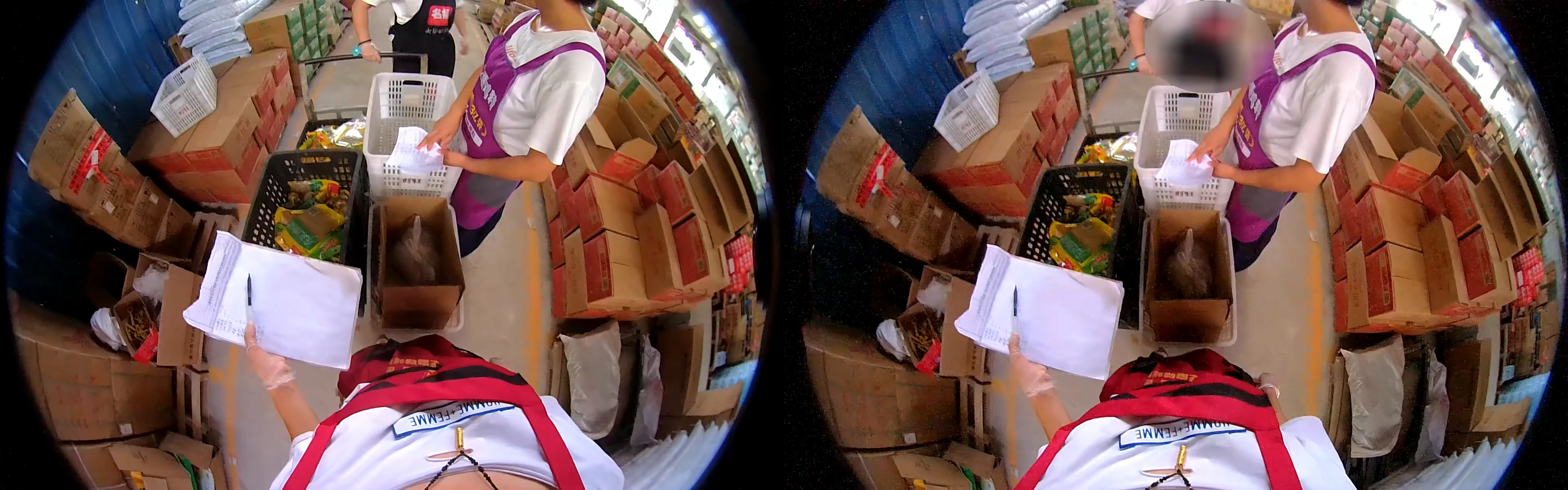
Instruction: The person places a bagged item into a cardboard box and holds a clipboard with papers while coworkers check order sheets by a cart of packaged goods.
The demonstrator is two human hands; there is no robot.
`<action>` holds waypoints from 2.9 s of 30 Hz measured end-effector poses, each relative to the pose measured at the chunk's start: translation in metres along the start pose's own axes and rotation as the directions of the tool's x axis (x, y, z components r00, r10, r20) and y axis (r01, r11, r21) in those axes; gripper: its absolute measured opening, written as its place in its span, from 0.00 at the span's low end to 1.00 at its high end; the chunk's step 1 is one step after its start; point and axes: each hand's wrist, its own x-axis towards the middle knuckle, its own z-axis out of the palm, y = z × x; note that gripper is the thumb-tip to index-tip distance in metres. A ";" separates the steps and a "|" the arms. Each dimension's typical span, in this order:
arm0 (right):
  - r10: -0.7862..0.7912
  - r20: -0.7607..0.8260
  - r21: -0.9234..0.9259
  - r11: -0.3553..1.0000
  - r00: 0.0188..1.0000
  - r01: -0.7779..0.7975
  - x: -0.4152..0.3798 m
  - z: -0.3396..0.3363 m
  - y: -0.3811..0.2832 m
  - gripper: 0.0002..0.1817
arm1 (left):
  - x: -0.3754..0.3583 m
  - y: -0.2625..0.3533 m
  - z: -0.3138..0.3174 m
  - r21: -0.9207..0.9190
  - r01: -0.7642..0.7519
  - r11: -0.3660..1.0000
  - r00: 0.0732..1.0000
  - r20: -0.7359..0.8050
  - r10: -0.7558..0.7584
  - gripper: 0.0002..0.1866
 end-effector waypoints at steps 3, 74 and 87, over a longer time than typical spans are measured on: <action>-0.016 0.002 -0.024 1.000 1.000 0.016 -0.012 0.005 -0.012 0.13 | -0.004 0.003 -0.001 -0.007 0.002 1.000 1.000 0.006 -0.002 0.22; -0.431 0.260 -0.692 0.542 0.864 0.478 -0.029 0.033 -0.064 0.18 | 0.005 0.007 -0.036 -0.130 0.246 0.961 0.963 0.143 -0.227 0.25; -0.808 0.309 -0.190 0.465 0.502 0.865 -0.178 0.123 -0.269 0.15 | -0.017 0.011 -0.019 -0.102 0.092 0.991 0.996 0.005 -0.092 0.24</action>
